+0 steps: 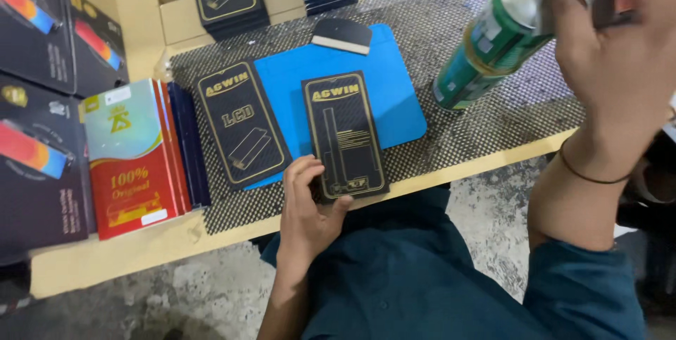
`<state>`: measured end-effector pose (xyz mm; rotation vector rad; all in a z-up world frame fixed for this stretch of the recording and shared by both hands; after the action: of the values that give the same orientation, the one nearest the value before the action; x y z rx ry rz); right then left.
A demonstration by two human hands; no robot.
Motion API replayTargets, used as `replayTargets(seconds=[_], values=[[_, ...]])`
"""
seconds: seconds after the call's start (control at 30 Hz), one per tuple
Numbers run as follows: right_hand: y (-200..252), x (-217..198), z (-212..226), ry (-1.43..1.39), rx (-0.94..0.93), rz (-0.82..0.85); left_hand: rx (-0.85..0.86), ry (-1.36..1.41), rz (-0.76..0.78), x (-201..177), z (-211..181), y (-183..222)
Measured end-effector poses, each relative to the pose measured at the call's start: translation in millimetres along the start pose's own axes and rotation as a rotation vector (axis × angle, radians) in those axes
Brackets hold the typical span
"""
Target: The person wipes the surfaces of mobile phone screens and components with a cloth, handling them one at a time and removing protective films before placing them back into packaging.
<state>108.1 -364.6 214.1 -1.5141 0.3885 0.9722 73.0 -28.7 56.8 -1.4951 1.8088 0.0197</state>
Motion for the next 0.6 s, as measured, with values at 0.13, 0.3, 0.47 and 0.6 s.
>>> replayTargets(seconds=[0.13,0.3,0.47,0.6], values=[[1,-7,71,-0.143,-0.158,-0.394,-0.05,-0.007,-0.025,-10,1,-5],[27,108,163,-0.786,-0.478,0.371,-0.129,-0.205,0.13,8,10,-4],[48,177,125,-0.478,-0.063,0.302,0.009,-0.138,-0.092,0,0,-7],[63,168,172,-0.777,-0.215,0.5,0.016,-0.099,-0.081,-2,6,-6]])
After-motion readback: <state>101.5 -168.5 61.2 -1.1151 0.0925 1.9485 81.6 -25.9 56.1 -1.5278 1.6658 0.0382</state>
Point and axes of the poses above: each hand's wrist, its own y-axis away from the middle knuckle, its own x-axis out of the palm, z = x × y, the point moved 8 cm from there along -y, towards the middle knuckle, and after that the axes turned 1 degree about -x, right-handed, at the moved point
